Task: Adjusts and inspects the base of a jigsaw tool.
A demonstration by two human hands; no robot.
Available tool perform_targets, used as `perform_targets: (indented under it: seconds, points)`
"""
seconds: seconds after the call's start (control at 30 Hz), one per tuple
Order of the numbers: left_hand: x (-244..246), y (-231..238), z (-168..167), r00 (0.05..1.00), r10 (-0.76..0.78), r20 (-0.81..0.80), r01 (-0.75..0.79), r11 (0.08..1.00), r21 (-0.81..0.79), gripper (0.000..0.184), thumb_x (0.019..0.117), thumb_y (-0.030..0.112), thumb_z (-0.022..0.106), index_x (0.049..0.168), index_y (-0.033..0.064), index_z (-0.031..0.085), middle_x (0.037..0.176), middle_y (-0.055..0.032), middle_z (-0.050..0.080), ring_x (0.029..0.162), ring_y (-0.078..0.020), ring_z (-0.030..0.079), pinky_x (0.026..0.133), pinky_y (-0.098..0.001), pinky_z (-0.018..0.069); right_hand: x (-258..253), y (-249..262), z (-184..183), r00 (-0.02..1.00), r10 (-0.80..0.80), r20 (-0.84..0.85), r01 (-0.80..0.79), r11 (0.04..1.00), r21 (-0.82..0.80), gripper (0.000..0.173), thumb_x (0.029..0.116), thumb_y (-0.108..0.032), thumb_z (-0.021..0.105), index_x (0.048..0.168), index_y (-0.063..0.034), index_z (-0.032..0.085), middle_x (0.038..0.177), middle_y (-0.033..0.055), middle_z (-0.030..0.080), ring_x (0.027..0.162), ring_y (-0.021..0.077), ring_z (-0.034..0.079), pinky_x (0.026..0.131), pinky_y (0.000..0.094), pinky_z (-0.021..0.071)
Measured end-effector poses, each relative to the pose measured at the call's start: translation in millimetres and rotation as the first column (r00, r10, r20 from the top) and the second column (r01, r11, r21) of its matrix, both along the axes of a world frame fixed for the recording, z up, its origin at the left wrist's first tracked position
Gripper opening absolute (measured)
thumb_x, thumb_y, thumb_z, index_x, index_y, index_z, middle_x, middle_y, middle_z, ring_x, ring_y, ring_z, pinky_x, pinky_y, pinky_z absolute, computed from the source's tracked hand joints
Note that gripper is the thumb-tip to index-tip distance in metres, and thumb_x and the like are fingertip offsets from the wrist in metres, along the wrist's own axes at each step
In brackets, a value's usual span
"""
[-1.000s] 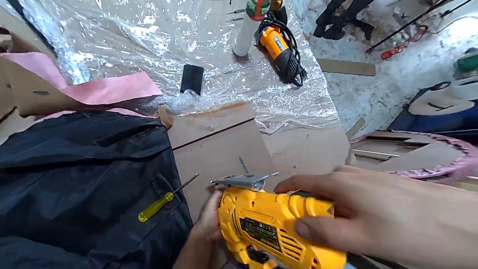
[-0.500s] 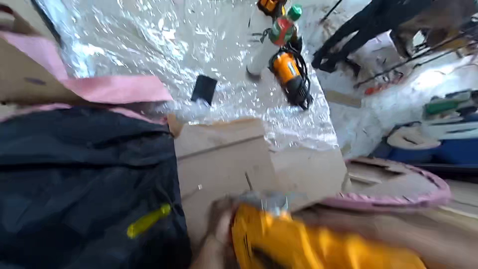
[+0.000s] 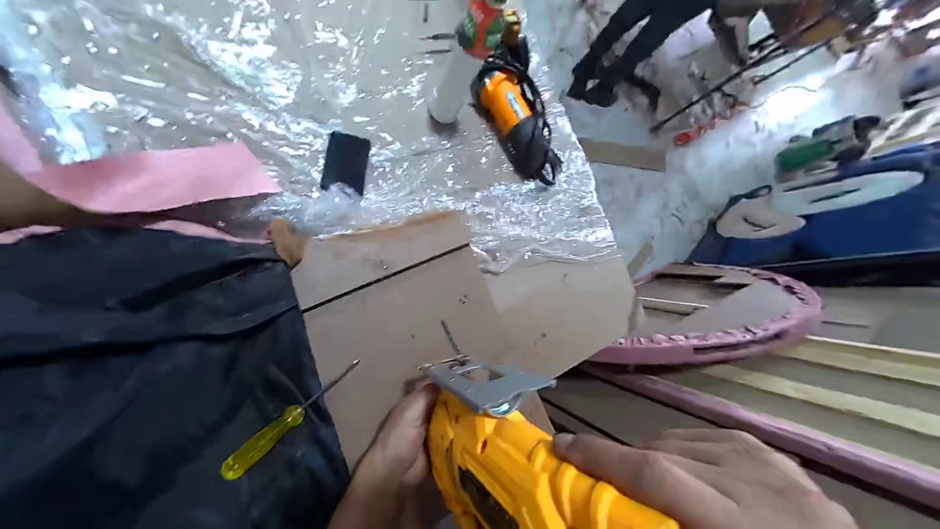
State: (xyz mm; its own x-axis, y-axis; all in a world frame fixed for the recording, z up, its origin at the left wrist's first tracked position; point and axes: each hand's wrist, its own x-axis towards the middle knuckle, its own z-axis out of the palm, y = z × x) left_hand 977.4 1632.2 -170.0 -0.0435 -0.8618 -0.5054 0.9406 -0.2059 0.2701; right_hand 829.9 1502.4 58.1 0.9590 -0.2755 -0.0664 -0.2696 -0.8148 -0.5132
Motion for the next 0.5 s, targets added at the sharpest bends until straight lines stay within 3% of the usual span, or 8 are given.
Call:
perform_targets:
  seconds: [0.07,0.13,0.17,0.23,0.33,0.4,0.47,0.5]
  points:
    - [10,6,6,0.998,0.037,0.053,-0.036,0.999,-0.014,0.055,0.1102,0.039,0.02,0.123,0.0035,0.06,0.109,-0.0149,0.073,0.105,-0.0242,0.071,0.093,-0.0447,0.0592,-6,-3,-11,0.992,0.039,0.119,-0.04,0.999,0.004,0.057,0.1019,-0.055,0.047,0.125,-0.0059,0.066,0.069,0.008,0.065,0.057,0.0177,0.059,0.053,0.0323,0.047]
    - [23,14,26,0.952,0.119,0.281,-0.143,0.988,0.066,0.049,0.1103,0.029,0.018,0.12,0.0056,0.059,0.102,-0.0073,0.073,0.098,-0.016,0.071,0.088,-0.0373,0.0607,-15,-8,-28,0.969,0.082,0.232,-0.084,0.996,-0.002,0.058,0.1026,-0.058,0.045,0.127,-0.009,0.064,0.069,0.0053,0.061,0.057,0.0164,0.057,0.053,0.0297,0.0463]
    - [31,20,37,0.891,0.138,0.432,-0.208,0.971,0.12,0.045,0.1095,0.024,0.019,0.116,0.0054,0.06,0.098,-0.0042,0.073,0.094,-0.0126,0.071,0.084,-0.0342,0.0611,-21,-10,-37,0.96,0.106,0.259,-0.111,0.994,0.004,0.058,0.1033,-0.058,0.045,0.131,-0.0103,0.061,0.074,0.0059,0.064,0.062,0.0168,0.061,0.056,0.0298,0.0497]
    - [48,38,51,0.707,0.153,0.691,-0.291,0.953,0.086,0.036,0.107,0.019,0.032,0.115,0.0033,0.064,0.101,-0.0005,0.073,0.096,-0.0092,0.069,0.088,-0.0312,0.0592,-40,-12,-54,0.956,0.145,0.254,-0.162,0.986,0.045,0.058,0.1049,-0.055,0.046,0.14,-0.0101,0.054,0.1,0.0106,0.073,0.083,0.0188,0.072,0.071,0.0314,0.0592]
    - [59,68,64,0.32,0.146,0.936,-0.211,0.974,-0.08,0.031,0.1026,0.046,0.056,0.114,0.021,0.072,0.106,0.0135,0.074,0.1,0.0021,0.068,0.091,-0.0223,0.0568,-78,0,-90,0.964,0.159,0.215,-0.195,0.967,0.161,0.061,0.1048,-0.047,0.054,0.148,-0.0046,0.045,0.134,0.0165,0.066,0.115,0.0199,0.07,0.095,0.0323,0.0588]
    - [58,76,69,0.107,0.144,0.984,-0.023,0.99,-0.142,0.05,0.1012,0.054,0.056,0.115,0.0084,0.071,0.11,-0.0028,0.075,0.106,-0.0104,0.07,0.094,-0.0337,0.0593,-105,13,-112,0.972,0.181,0.149,-0.216,0.938,0.272,0.062,0.1049,-0.038,0.058,0.153,-0.0038,0.039,0.147,0.0183,0.056,0.13,0.0215,0.061,0.108,0.0332,0.0513]
    - [48,78,70,-0.061,0.146,0.987,0.143,0.98,-0.136,0.049,0.101,0.055,0.055,0.116,0.0101,0.07,0.113,-0.0084,0.073,0.11,-0.017,0.068,0.096,-0.0379,0.0581,-123,14,-124,0.973,0.226,0.042,-0.219,0.857,0.467,0.057,0.1052,-0.031,0.06,0.152,-0.0032,0.045,0.153,0.0183,0.052,0.14,0.0242,0.054,0.116,0.0384,0.0458]
    - [40,80,68,-0.144,0.148,0.978,0.171,0.978,-0.123,0.044,0.1001,0.051,0.057,0.116,0.0133,0.07,0.112,-0.0074,0.072,0.11,-0.0171,0.068,0.096,-0.0381,0.0573,-126,4,-125,0.964,0.26,-0.051,-0.191,0.816,0.545,0.052,0.1037,-0.032,0.062,0.149,-0.0071,0.053,0.152,0.0138,0.054,0.138,0.0224,0.055,0.115,0.0408,0.047]
